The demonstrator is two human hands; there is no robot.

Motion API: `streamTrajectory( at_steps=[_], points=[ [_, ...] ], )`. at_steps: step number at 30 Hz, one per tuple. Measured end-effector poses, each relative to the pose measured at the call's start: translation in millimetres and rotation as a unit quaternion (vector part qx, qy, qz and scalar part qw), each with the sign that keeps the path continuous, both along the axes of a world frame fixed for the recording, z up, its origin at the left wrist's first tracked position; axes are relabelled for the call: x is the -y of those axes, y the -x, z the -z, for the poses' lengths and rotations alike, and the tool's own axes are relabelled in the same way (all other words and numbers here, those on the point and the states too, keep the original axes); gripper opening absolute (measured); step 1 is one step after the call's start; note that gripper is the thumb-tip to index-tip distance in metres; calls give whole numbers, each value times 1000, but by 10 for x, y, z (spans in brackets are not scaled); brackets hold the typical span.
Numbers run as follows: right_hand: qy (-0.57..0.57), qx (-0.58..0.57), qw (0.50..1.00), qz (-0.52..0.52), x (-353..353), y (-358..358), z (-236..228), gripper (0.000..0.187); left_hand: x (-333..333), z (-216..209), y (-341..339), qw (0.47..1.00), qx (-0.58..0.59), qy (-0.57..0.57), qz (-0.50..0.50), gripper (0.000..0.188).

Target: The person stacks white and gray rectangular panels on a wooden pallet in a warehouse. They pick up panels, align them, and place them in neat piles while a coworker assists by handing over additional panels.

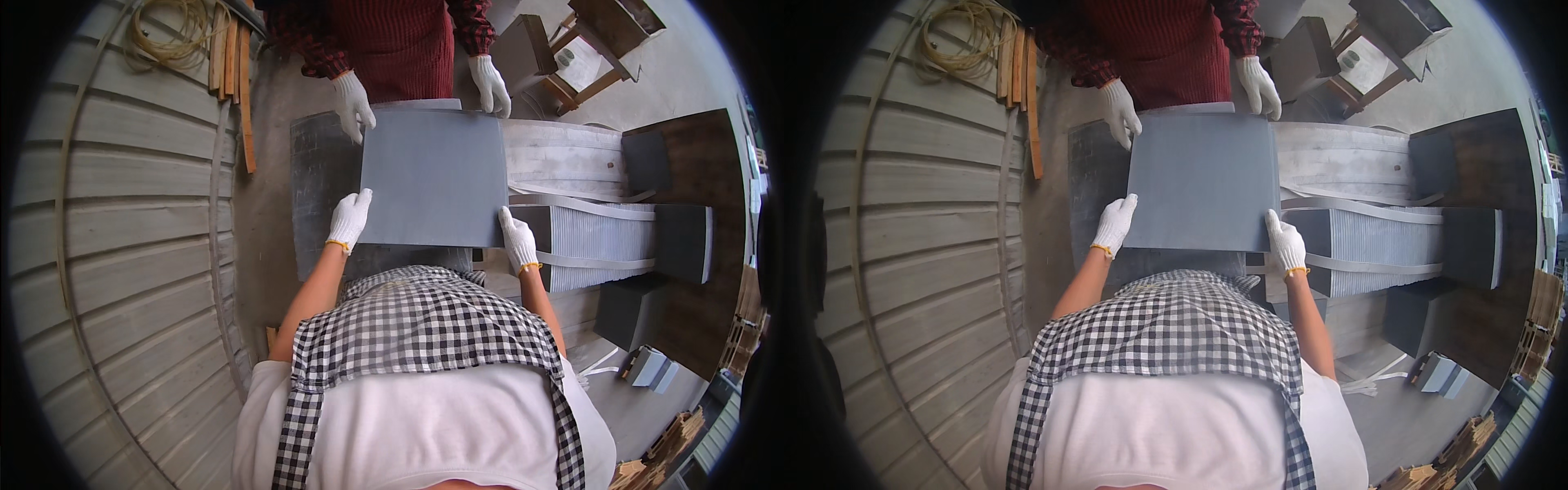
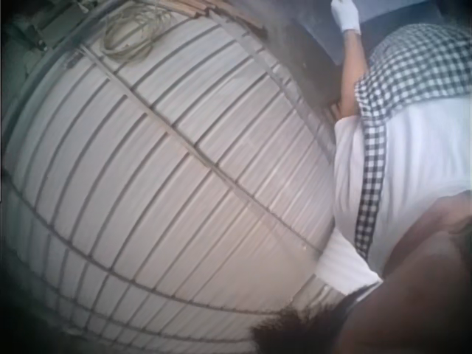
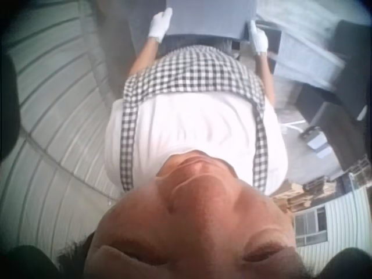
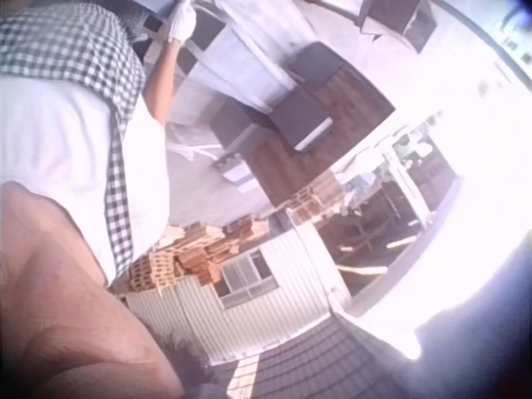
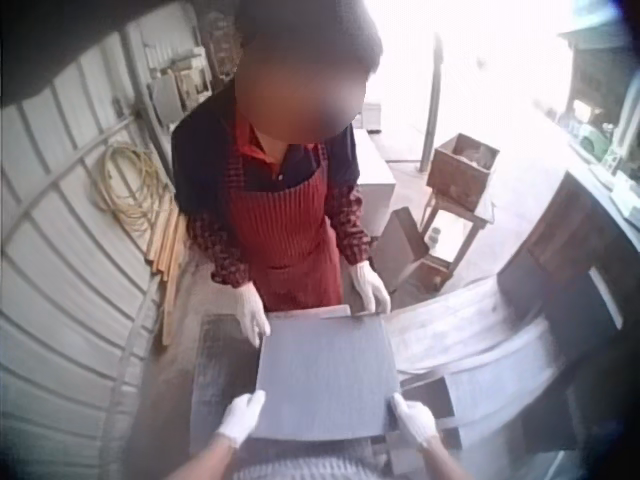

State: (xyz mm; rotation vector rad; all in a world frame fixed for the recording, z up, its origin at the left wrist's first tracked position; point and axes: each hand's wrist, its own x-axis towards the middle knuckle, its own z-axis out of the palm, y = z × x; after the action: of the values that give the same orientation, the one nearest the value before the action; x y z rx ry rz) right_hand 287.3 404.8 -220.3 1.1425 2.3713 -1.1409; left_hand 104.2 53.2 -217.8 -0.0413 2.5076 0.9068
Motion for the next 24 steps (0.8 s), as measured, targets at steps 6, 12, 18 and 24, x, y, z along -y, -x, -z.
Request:
streamTrajectory(
  at_steps=[6,12,18,24],
  points=[
    [151,-26,987,50,460,-277,-148,54,-4,53,189,970,46,-102,-215,58],
    [157,29,984,-81,976,10,-820,46,645,155,54,950,5,-154,-272,57],
    [200,54,960,-188,1629,601,-741,48,1625,287,78,913,-53,-164,-371,53],
    [167,13,903,-395,2429,1201,-470,34,2601,278,418,927,-67,-52,-365,56]
  ],
)
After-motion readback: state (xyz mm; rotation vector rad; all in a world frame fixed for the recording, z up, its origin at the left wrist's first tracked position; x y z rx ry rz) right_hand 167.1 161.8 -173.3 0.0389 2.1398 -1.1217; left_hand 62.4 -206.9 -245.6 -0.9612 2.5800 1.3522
